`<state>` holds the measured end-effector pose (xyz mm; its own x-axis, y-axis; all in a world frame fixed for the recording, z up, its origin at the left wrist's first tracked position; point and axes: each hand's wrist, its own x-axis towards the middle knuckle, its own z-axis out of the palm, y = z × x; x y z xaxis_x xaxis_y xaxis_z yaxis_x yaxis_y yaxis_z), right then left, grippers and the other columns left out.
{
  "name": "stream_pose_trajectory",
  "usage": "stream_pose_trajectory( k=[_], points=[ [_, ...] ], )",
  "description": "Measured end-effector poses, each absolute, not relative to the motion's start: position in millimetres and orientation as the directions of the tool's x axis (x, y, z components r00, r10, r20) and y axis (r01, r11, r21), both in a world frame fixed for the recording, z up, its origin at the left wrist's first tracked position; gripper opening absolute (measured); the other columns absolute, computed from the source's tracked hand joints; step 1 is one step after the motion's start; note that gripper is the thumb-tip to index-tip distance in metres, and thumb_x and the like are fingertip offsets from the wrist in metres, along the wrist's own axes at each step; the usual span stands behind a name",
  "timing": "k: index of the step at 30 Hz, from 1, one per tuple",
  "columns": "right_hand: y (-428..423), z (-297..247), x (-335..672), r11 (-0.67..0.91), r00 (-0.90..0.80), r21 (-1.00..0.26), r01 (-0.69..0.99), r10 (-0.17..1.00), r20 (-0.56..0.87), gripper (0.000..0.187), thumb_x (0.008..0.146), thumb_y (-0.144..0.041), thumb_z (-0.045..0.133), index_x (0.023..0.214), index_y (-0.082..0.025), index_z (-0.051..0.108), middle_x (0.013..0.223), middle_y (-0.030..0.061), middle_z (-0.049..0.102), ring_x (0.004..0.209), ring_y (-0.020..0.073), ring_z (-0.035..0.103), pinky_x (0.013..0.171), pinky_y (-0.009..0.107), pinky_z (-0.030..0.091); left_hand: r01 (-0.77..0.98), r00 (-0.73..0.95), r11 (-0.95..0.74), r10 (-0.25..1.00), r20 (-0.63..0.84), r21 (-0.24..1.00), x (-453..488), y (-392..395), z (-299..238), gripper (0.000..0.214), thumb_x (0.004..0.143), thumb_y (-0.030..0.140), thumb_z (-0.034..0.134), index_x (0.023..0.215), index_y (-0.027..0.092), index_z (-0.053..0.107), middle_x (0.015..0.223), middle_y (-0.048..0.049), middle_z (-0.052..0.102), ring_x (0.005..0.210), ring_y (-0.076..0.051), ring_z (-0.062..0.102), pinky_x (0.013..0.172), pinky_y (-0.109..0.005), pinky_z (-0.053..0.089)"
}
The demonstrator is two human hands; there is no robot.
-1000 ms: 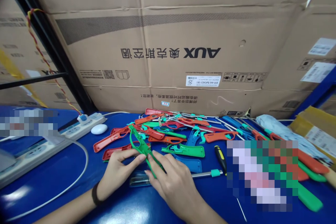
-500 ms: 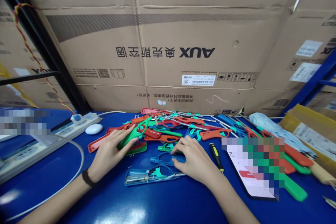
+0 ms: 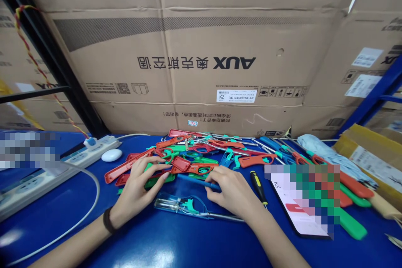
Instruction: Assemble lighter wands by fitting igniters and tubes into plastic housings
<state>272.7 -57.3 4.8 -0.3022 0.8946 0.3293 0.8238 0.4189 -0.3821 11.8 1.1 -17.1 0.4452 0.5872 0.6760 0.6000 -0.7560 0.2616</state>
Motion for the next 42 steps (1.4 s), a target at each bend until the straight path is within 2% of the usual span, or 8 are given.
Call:
stream_pose_trajectory(
  k=[3,6,12,15,20,28,35,42],
  points=[
    [-60,8,266,0.341,-0.145,-0.701,0.626,0.934,0.325,0.006,0.078,-0.027,0.062,0.081,-0.022,0.061,0.069,-0.0019,0.062,0.057,0.0146,0.061,0.053,0.027,0.051,0.546,0.398,-0.785,0.549,0.734,0.291,12,-7,-14,0.010,0.090,0.021,0.054,0.098,0.020,0.061,0.097,-0.0067,0.060,0.096,-0.023,0.055,0.086,-0.039,0.044],
    [-64,9,254,0.199,-0.084,-0.947,0.253,0.979,0.184,0.021,0.075,-0.037,0.067,0.080,-0.022,0.053,0.072,-0.0013,0.066,0.065,0.0186,0.070,0.058,0.028,0.057,0.444,0.459,-0.850,0.488,0.743,0.284,16,-21,-11,0.021,0.090,0.020,0.053,0.111,0.019,0.056,0.104,-0.0082,0.062,0.100,-0.021,0.057,0.086,-0.034,0.047],
    [-73,4,228,-0.061,-0.239,-0.987,-0.148,0.971,-0.024,0.033,0.074,-0.047,0.069,0.087,-0.022,0.053,0.079,-0.0005,0.067,0.075,0.0218,0.073,0.071,0.034,0.059,0.354,0.683,-0.931,0.324,0.655,0.092,28,-38,-17,0.053,0.092,0.028,0.056,0.140,0.019,0.035,0.130,-0.0120,0.056,0.117,-0.023,0.053,0.098,-0.034,0.045],
    [-71,4,229,-0.037,-0.327,-0.989,-0.141,0.945,0.012,0.035,0.078,-0.052,0.064,0.092,-0.021,0.056,0.082,0.0025,0.069,0.078,0.0207,0.072,0.077,0.036,0.058,0.329,0.672,-0.929,0.357,0.649,0.170,27,-32,-19,0.048,0.095,0.023,0.050,0.141,0.021,0.035,0.121,-0.0092,0.062,0.107,-0.019,0.060,0.092,-0.030,0.049],
    [-67,6,238,0.077,-0.237,-0.996,0.035,0.969,0.066,0.034,0.080,-0.051,0.063,0.086,-0.018,0.061,0.074,0.0032,0.070,0.069,0.0169,0.069,0.070,0.030,0.056,0.222,0.682,-0.902,0.415,0.602,0.370,23,-21,-19,0.051,0.094,0.033,0.051,0.141,0.023,0.035,0.092,-0.0061,0.065,0.078,-0.017,0.064,0.069,-0.026,0.055],
    [-64,0,232,0.002,-0.182,-1.000,0.031,0.983,-0.003,0.044,0.076,-0.055,0.065,0.095,-0.016,0.071,0.075,0.0049,0.072,0.074,0.0207,0.069,0.071,0.033,0.057,0.238,0.688,-0.925,0.376,0.620,0.296,21,-23,-19,0.092,0.072,0.054,0.070,0.144,0.017,0.027,0.113,-0.0137,0.063,0.095,-0.025,0.063,0.083,-0.035,0.054],
    [-65,-3,229,-0.026,-0.240,-0.992,-0.122,0.971,0.004,0.043,0.077,-0.054,0.065,0.102,-0.020,0.072,0.092,0.0054,0.074,0.087,0.0235,0.070,0.090,0.042,0.052,0.302,0.623,-0.920,0.388,0.679,0.249,18,-16,-19,0.044,0.091,0.031,0.058,0.132,0.019,0.048,0.104,-0.0075,0.068,0.089,-0.016,0.066,0.077,-0.025,0.055],
    [-69,9,224,-0.027,-0.300,-0.999,-0.046,0.954,-0.012,0.039,0.080,-0.055,0.060,0.096,-0.022,0.074,0.084,0.0026,0.075,0.089,0.0250,0.070,0.095,0.045,0.048,0.304,0.647,-0.941,0.319,0.693,0.149,16,-13,-22,0.047,0.088,0.031,0.062,0.131,0.017,0.049,0.104,-0.0092,0.070,0.091,-0.018,0.068,0.081,-0.027,0.056]
  ],
)
